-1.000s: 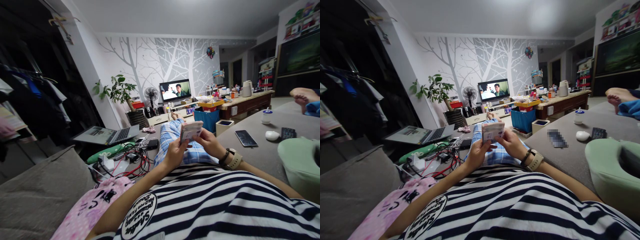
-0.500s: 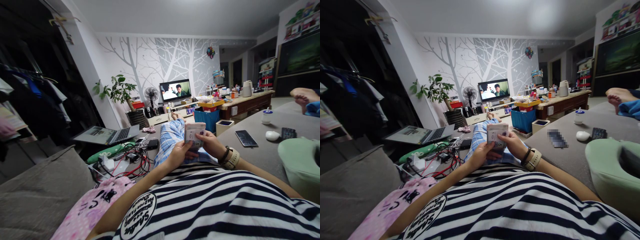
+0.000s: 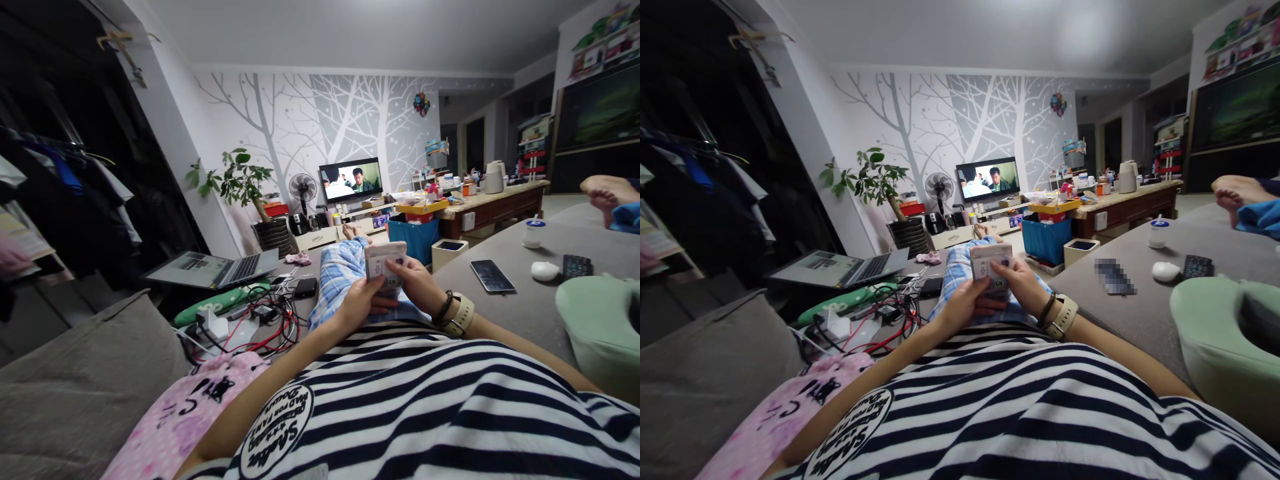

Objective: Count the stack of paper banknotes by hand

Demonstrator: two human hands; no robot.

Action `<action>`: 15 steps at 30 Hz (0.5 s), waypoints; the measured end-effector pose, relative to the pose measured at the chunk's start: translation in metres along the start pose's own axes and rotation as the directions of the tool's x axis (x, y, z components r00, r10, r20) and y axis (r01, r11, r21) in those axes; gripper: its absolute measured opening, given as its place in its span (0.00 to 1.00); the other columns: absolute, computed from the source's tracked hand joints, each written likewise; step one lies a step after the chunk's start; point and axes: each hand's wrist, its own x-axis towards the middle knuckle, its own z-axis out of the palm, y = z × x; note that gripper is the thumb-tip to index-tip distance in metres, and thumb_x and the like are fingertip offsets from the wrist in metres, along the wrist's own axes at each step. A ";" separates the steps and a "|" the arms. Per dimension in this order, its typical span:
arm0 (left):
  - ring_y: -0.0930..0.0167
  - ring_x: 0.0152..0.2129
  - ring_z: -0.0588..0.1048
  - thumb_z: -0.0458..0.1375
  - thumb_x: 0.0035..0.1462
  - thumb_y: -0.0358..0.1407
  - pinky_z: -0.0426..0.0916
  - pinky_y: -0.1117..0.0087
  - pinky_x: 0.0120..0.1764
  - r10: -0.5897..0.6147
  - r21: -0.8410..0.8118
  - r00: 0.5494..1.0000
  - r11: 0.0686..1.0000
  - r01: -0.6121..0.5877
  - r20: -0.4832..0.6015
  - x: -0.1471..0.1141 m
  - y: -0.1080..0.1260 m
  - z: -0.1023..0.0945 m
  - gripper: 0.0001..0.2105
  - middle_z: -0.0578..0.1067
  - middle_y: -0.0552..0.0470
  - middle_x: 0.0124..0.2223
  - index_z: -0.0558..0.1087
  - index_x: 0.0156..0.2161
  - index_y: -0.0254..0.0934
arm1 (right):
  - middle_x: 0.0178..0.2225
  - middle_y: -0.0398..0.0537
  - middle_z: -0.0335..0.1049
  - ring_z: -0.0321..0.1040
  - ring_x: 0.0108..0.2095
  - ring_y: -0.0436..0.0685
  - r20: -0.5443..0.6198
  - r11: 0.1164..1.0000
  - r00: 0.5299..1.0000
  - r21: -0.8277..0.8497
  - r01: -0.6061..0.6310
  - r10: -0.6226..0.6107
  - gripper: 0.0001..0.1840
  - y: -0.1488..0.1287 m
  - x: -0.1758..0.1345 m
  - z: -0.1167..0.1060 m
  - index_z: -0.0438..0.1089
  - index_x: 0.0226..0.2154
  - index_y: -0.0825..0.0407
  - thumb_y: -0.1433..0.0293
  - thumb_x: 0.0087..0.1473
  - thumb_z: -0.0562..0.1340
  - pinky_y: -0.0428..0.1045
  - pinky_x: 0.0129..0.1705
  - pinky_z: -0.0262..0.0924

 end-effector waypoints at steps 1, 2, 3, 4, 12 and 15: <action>0.66 0.23 0.77 0.55 0.55 0.42 0.66 0.72 0.21 0.012 0.005 1.000 1.000 -0.012 -0.006 0.001 -0.001 0.000 0.17 0.78 0.45 0.36 0.69 0.47 0.36 | 0.33 0.47 0.76 0.71 0.35 0.56 -0.005 1.000 1.000 -0.022 0.015 -0.015 0.18 0.000 0.001 0.001 0.72 0.37 0.53 0.58 0.46 0.66 0.52 0.41 0.64; 0.67 0.23 0.77 0.55 0.55 0.42 0.66 0.72 0.21 0.020 0.006 1.000 1.000 -0.020 -0.013 0.002 -0.002 -0.001 0.17 0.78 0.45 0.36 0.69 0.47 0.36 | 0.34 0.46 0.76 0.71 0.35 0.56 -0.006 0.999 1.000 -0.041 0.030 -0.031 0.19 0.000 0.002 0.002 0.72 0.38 0.53 0.58 0.46 0.66 0.51 0.41 0.64; 0.67 0.22 0.77 0.55 0.56 0.43 0.66 0.72 0.21 0.023 0.005 0.999 1.000 -0.023 -0.023 0.003 -0.002 -0.001 0.16 0.78 0.45 0.35 0.69 0.46 0.35 | 0.35 0.46 0.75 0.71 0.35 0.55 -0.004 0.997 0.999 -0.060 0.045 -0.046 0.19 0.001 0.003 0.003 0.72 0.39 0.52 0.58 0.46 0.66 0.51 0.41 0.64; 0.67 0.22 0.77 0.55 0.56 0.43 0.66 0.72 0.21 0.023 0.002 0.999 1.000 -0.023 -0.032 0.003 -0.003 -0.001 0.16 0.78 0.45 0.34 0.70 0.46 0.35 | 0.37 0.46 0.75 0.70 0.36 0.55 0.001 0.995 0.998 -0.079 0.055 -0.056 0.20 0.001 0.003 0.003 0.71 0.40 0.52 0.58 0.46 0.66 0.51 0.41 0.64; 0.70 0.19 0.76 0.57 0.55 0.44 0.65 0.74 0.19 0.023 -0.094 0.996 0.995 -0.032 -0.088 0.005 0.001 -0.004 0.16 0.78 0.45 0.34 0.70 0.43 0.34 | 0.40 0.48 0.74 0.69 0.40 0.57 0.107 0.990 0.994 -0.139 0.005 0.010 0.25 0.012 0.002 -0.008 0.69 0.45 0.52 0.62 0.42 0.68 0.52 0.44 0.64; 0.72 0.18 0.75 0.54 0.57 0.43 0.66 0.75 0.19 -0.012 -0.156 0.996 0.988 -0.002 -0.087 0.004 0.008 -0.006 0.16 0.78 0.45 0.32 0.71 0.44 0.32 | 0.42 0.48 0.73 0.69 0.42 0.58 0.212 0.986 0.977 -0.167 0.005 0.031 0.26 0.015 0.002 -0.013 0.68 0.45 0.53 0.64 0.42 0.69 0.53 0.46 0.63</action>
